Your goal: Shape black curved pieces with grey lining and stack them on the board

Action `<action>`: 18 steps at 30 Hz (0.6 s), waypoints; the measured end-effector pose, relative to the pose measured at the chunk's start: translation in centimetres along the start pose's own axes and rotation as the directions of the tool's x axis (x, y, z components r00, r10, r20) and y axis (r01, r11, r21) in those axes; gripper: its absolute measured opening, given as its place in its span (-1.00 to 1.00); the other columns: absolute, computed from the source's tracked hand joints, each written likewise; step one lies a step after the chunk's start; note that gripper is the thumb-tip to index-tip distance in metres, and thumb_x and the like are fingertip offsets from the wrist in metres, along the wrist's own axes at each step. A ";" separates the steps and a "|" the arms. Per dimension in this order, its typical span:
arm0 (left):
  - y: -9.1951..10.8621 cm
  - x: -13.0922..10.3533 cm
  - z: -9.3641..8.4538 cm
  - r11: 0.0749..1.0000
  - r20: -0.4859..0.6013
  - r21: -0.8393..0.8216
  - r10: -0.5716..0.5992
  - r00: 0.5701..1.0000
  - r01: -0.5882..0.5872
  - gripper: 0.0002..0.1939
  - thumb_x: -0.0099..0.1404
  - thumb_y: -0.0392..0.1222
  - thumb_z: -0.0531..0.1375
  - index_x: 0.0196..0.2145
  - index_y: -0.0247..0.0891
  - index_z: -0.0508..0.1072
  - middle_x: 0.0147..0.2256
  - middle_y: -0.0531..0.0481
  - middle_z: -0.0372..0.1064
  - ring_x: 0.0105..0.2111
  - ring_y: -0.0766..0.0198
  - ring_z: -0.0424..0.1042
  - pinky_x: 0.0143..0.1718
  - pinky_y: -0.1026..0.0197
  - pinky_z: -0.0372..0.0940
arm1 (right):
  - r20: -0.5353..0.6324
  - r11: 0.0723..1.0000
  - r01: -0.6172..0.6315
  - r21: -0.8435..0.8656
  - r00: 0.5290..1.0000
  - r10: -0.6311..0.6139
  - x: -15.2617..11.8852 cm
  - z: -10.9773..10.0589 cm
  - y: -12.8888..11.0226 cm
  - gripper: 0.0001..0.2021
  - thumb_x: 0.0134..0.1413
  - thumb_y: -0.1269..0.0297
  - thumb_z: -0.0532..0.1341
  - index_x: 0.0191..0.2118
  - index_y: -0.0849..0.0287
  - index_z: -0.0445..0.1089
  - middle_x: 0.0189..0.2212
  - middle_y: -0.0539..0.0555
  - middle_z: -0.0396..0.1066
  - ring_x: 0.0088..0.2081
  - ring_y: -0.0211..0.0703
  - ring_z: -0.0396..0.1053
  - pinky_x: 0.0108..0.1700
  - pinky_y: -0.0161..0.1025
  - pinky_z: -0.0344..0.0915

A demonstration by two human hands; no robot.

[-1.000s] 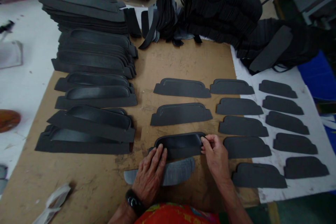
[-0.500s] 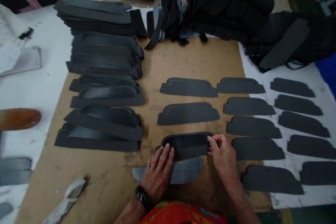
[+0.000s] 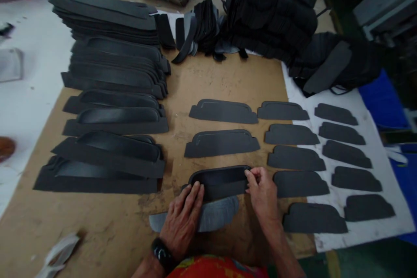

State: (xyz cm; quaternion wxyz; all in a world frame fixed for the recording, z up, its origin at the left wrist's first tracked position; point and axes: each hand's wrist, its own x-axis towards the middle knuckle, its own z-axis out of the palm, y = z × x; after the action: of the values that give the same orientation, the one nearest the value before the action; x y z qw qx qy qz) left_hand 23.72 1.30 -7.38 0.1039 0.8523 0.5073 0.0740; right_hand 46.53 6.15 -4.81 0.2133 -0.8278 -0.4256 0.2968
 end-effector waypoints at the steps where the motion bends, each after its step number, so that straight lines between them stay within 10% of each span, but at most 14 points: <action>1: -0.1 0.0 0.2 1.000 -0.011 -0.017 -0.003 1.000 0.003 -0.39 0.19 -0.48 -0.14 0.21 -0.29 -0.06 0.14 -0.07 0.09 0.07 0.05 0.08 -0.09 0.03 0.08 | -0.005 1.000 -0.002 0.009 1.000 0.002 0.1 0.1 0.1 -0.74 0.03 0.05 0.05 -0.42 0.15 0.24 -0.55 0.00 0.32 -0.58 -0.23 0.29 -0.51 -0.29 0.25; 12: -0.2 0.5 -0.3 1.000 -0.045 -0.016 0.019 0.999 -0.019 -0.32 0.18 -0.48 -0.12 0.24 -0.25 -0.21 0.09 -0.10 0.18 0.04 0.05 0.14 -0.11 0.07 0.12 | -0.023 0.970 -0.155 0.189 0.986 0.162 0.9 0.0 0.7 -0.70 -0.14 0.05 0.19 -0.34 0.16 0.23 -0.49 -0.04 0.27 -0.62 -0.27 0.29 -0.70 -0.33 0.28; 18: -0.1 0.6 -0.6 0.999 -0.022 0.025 0.021 1.000 -0.021 -0.44 0.17 -0.44 -0.10 0.14 -0.31 0.14 0.10 -0.10 0.16 0.05 0.05 0.12 -0.09 0.08 0.13 | -0.009 0.947 -0.115 0.299 0.992 0.124 0.9 0.0 0.5 -0.74 -0.08 0.09 0.15 -0.33 0.17 0.23 -0.46 -0.04 0.27 -0.65 -0.31 0.29 -0.72 -0.34 0.29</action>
State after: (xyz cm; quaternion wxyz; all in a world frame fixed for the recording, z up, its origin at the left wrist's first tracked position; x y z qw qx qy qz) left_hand 23.77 1.94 -6.79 0.0871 0.8579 0.5003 0.0784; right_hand 47.24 6.65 -5.36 0.3233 -0.8145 -0.3219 0.3584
